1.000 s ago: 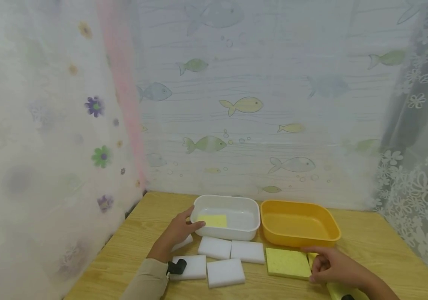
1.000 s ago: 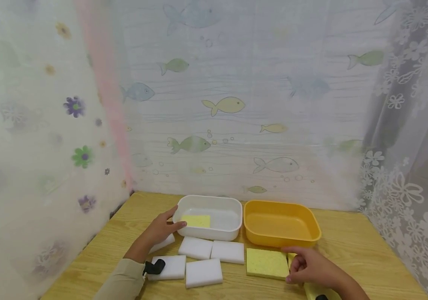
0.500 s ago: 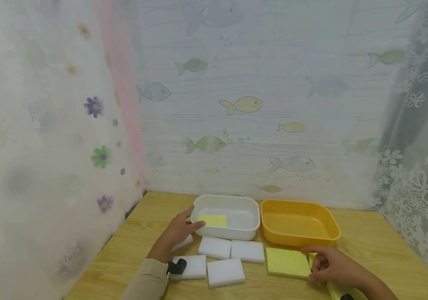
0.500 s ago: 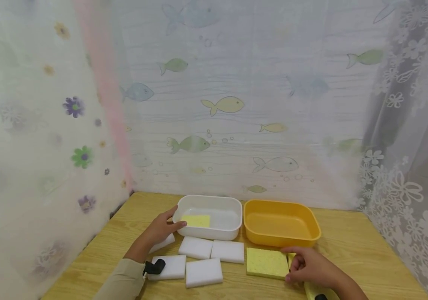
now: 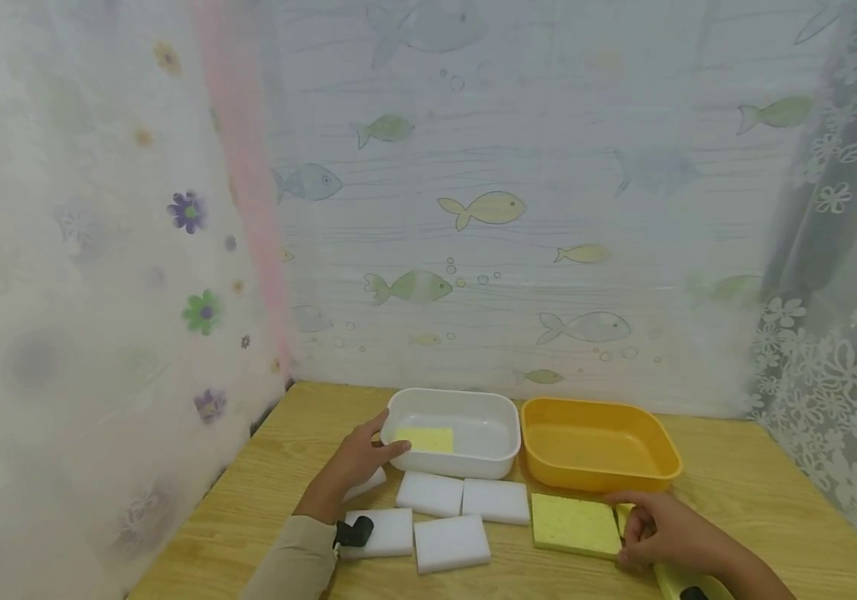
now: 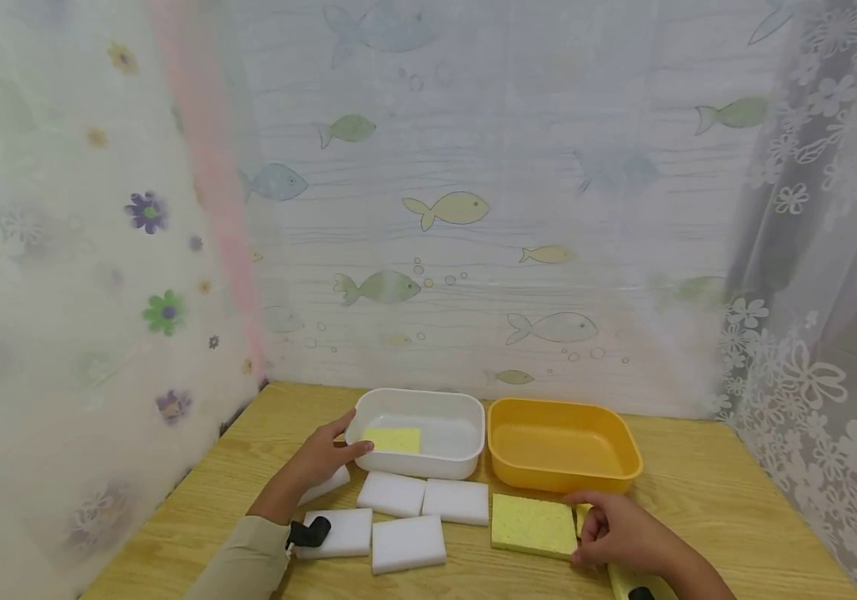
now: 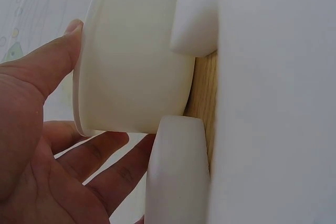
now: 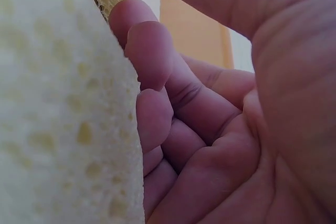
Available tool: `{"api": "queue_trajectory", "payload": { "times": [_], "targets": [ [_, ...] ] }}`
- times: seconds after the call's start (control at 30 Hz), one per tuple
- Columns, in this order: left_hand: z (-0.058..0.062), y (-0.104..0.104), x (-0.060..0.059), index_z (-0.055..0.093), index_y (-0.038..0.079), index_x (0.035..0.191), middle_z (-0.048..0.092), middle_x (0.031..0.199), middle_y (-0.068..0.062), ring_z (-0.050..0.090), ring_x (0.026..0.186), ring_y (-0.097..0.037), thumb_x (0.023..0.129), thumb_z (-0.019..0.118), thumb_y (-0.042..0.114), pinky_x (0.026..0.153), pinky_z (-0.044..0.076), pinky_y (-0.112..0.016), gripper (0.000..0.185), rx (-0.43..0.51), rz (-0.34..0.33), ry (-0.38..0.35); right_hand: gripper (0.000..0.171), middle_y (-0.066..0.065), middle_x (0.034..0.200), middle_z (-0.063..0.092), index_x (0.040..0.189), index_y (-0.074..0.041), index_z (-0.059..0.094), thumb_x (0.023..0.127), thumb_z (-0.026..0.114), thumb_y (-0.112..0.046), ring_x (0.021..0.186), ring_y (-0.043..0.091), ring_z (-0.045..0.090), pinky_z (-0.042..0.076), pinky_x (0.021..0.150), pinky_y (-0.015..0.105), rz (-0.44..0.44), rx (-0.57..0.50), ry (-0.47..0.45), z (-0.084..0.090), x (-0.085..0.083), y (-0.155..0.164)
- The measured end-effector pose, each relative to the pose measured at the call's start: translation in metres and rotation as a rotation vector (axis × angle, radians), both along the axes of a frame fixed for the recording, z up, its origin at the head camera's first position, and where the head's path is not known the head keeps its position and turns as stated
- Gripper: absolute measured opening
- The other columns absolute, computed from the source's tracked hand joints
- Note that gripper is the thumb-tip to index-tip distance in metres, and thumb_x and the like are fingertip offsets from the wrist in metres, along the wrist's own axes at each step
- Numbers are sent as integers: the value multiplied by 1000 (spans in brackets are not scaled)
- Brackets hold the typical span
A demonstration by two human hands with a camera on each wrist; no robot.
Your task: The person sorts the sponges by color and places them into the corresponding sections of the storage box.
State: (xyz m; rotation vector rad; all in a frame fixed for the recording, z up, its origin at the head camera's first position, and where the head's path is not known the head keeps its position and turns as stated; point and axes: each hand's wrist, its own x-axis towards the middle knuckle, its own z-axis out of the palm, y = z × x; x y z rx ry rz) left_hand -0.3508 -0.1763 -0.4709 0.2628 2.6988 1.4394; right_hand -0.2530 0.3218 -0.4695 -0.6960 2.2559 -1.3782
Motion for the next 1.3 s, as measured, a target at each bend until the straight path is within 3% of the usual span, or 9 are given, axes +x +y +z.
{"api": "queue_trajectory", "payload": {
  "times": [0.8, 1.3],
  "targets": [
    [-1, -1, -1, 25, 15, 166, 30, 168, -17, 52, 140, -40, 93, 73, 54, 111, 46, -57, 96, -19, 2, 2, 81, 1, 79, 67, 142, 21, 43, 85, 85, -18, 64, 6, 60, 52, 59, 25, -49, 115, 80, 4, 5, -8],
    [-4, -2, -2, 23, 16, 166, 28, 169, -17, 51, 142, -39, 92, 73, 56, 111, 46, -54, 98, -6, -13, 3, 67, 4, 82, 65, 141, 15, 48, 93, 78, -20, 64, 8, 58, 50, 60, 29, -62, 140, 51, 7, 6, -6]
  ]
}}
